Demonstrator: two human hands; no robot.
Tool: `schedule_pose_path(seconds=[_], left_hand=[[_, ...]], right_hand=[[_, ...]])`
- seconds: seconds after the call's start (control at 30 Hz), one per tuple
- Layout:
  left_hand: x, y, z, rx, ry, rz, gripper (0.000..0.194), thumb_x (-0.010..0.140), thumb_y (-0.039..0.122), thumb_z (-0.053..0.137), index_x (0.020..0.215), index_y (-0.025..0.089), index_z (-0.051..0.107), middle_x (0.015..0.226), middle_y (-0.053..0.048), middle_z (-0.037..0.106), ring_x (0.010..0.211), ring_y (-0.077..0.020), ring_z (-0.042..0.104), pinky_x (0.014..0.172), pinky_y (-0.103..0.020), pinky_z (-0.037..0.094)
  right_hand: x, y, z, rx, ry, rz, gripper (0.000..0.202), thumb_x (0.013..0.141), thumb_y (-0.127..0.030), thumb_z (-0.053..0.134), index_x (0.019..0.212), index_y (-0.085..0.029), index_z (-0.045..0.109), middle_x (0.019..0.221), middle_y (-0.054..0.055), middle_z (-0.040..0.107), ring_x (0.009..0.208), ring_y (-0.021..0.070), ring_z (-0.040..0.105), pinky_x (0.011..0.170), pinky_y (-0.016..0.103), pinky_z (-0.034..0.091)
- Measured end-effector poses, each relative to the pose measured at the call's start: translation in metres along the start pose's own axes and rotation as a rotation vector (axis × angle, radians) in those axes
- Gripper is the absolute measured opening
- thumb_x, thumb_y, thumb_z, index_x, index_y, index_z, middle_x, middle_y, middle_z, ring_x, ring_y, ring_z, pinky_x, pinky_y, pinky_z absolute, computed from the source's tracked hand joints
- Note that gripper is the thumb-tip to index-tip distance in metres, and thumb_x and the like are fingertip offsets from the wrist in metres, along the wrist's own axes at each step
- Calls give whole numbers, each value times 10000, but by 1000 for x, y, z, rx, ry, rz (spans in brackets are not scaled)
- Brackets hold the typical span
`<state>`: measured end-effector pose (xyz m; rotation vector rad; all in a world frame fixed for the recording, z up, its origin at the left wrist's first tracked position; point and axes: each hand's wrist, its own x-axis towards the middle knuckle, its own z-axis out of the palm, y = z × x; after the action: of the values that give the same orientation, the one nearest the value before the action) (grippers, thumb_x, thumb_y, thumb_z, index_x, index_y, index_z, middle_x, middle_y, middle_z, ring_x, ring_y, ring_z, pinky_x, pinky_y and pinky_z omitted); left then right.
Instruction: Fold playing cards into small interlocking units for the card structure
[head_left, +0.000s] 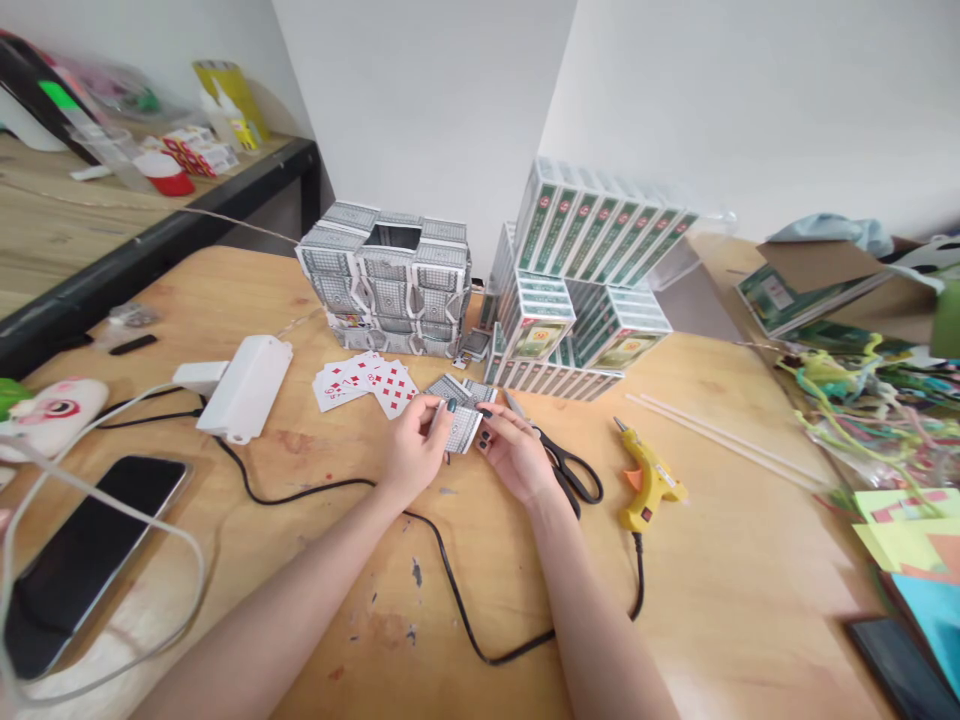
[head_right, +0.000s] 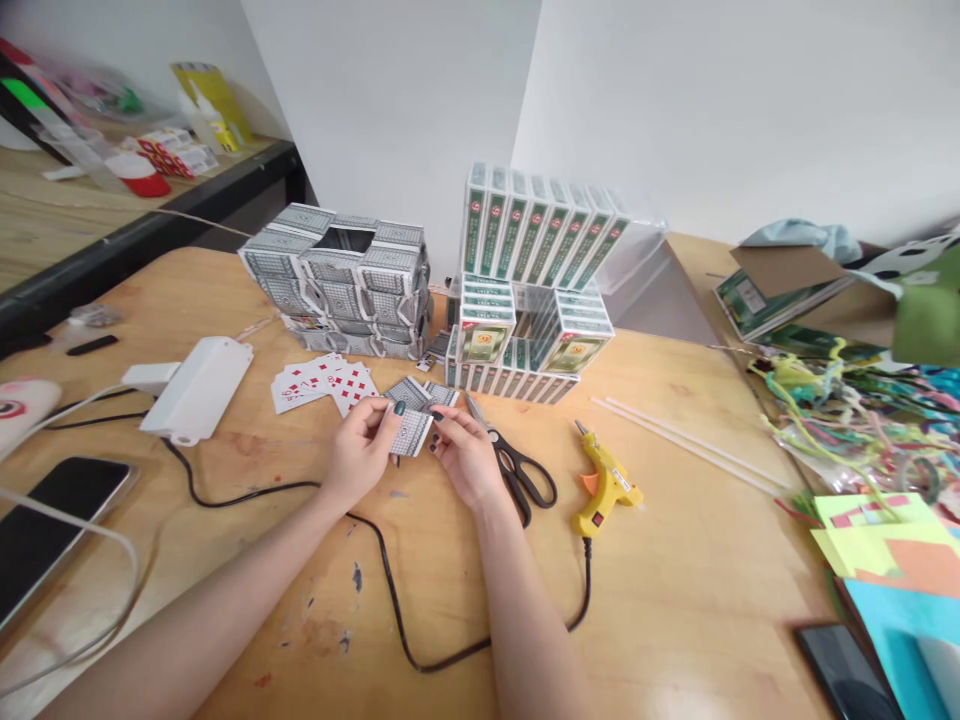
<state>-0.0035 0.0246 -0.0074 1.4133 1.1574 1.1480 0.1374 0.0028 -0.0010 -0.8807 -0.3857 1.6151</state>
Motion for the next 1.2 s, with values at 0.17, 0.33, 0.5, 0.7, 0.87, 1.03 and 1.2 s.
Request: schedule_pose_path(seconds=[0.17, 0.33, 0.5, 0.7, 0.87, 1.03, 1.2], left_hand=[[2, 0, 1, -47, 34, -55, 190, 811, 381, 506, 850, 196, 492, 591, 32, 536, 412, -83, 481, 345, -180, 387], [3, 2, 2, -68, 30, -82, 208, 800, 397, 516, 790, 190, 497, 596, 26, 547, 414, -81, 480, 335, -175, 387], [4, 3, 1, -41, 40, -99, 234, 797, 414, 509, 727, 193, 476, 565, 38, 524, 389, -82, 465, 317, -179, 362], [7, 0, -1, 47, 29, -68, 213, 812, 380, 484, 716, 192, 458, 534, 46, 489, 407, -81, 440, 377, -188, 341], [10, -4, -2, 127, 43, -32, 213, 810, 370, 476, 710, 183, 463, 553, 35, 479, 475, -93, 445, 436, -193, 335], [10, -2, -1, 147, -11, -29, 215, 803, 374, 485, 698, 187, 469, 541, 34, 489, 470, -102, 458, 437, -203, 341], [8, 3, -1, 94, -65, -50, 211, 803, 389, 487, 742, 188, 511, 590, 21, 540, 478, -110, 493, 443, -213, 378]], right_hand=[[-1, 0, 2, 7, -21, 14, 140, 681, -217, 692, 807, -157, 682, 665, -10, 611, 545, 59, 493, 522, 178, 410], [-1, -1, 3, -30, -17, 4, 157, 655, -205, 716, 802, -155, 690, 664, -4, 626, 533, 59, 508, 526, 180, 423], [-1, 0, 3, -59, -25, -5, 157, 637, -220, 735, 760, -134, 688, 585, -8, 608, 518, 63, 527, 525, 177, 439], [-2, 2, 7, -209, -38, -46, 181, 660, -308, 713, 658, -140, 648, 556, 3, 615, 482, 72, 530, 463, 173, 427], [-2, 4, 7, -376, -47, -79, 282, 690, -428, 659, 629, -159, 598, 480, -7, 595, 413, 97, 529, 420, 203, 426], [-2, 6, 6, -485, -47, -120, 258, 674, -418, 677, 667, -170, 606, 435, -33, 578, 346, 86, 477, 376, 206, 381], [-2, 7, 6, -484, -20, -145, 256, 690, -392, 674, 592, -175, 579, 405, -40, 560, 320, 73, 444, 346, 198, 350]])
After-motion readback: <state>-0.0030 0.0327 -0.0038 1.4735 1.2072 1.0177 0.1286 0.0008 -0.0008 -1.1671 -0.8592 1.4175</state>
